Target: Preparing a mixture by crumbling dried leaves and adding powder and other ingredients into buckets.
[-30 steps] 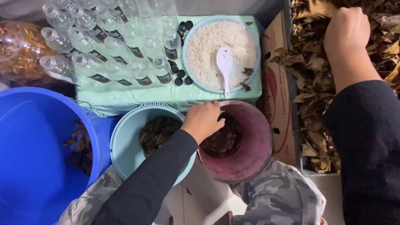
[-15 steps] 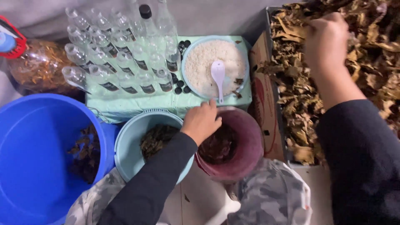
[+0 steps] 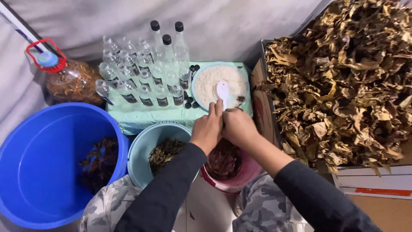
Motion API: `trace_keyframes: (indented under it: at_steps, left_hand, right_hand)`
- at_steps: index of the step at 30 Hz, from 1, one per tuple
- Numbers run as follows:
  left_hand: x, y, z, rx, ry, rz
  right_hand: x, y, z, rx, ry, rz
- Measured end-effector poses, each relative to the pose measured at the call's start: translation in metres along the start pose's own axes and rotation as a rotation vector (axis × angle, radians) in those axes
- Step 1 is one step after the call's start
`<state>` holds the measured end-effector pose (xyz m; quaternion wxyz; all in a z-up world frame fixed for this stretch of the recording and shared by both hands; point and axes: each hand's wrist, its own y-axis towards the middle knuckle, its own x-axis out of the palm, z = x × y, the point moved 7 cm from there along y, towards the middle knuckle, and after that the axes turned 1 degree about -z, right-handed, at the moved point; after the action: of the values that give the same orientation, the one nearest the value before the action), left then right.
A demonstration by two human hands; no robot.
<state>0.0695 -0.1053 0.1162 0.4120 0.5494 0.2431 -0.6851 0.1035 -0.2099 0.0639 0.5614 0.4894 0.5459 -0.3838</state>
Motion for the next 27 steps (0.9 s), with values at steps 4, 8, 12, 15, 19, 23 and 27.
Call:
trace_keyframes:
  at_steps: [4,8,12,15,19,23,27]
  left_hand:
    - [0.029,0.002,-0.024,0.011,0.163,0.092]
    - [0.077,0.004,-0.044,0.006,0.224,0.075]
    - [0.059,0.004,-0.04,0.048,0.18,0.152]
    - [0.064,0.004,-0.05,0.038,0.098,0.147]
    - [0.089,0.004,-0.061,0.086,0.141,0.018]
    - [0.1,0.002,-0.066,0.039,0.132,-0.148]
    - [0.111,0.003,-0.07,0.071,0.178,-0.066]
  right_hand:
    - [-0.003,0.0,-0.01,-0.146,0.455,-0.142]
    - [-0.046,-0.002,-0.014,-0.181,0.552,-0.33]
    - [-0.027,0.036,0.071,-0.003,0.027,-0.361]
    - [-0.036,0.062,0.147,0.224,-0.054,-0.332]
    - [-0.018,0.103,0.257,0.278,-0.237,0.042]
    - [0.024,0.136,0.352,0.209,-0.414,0.203]
    - [0.035,0.155,0.357,0.174,-0.438,0.123]
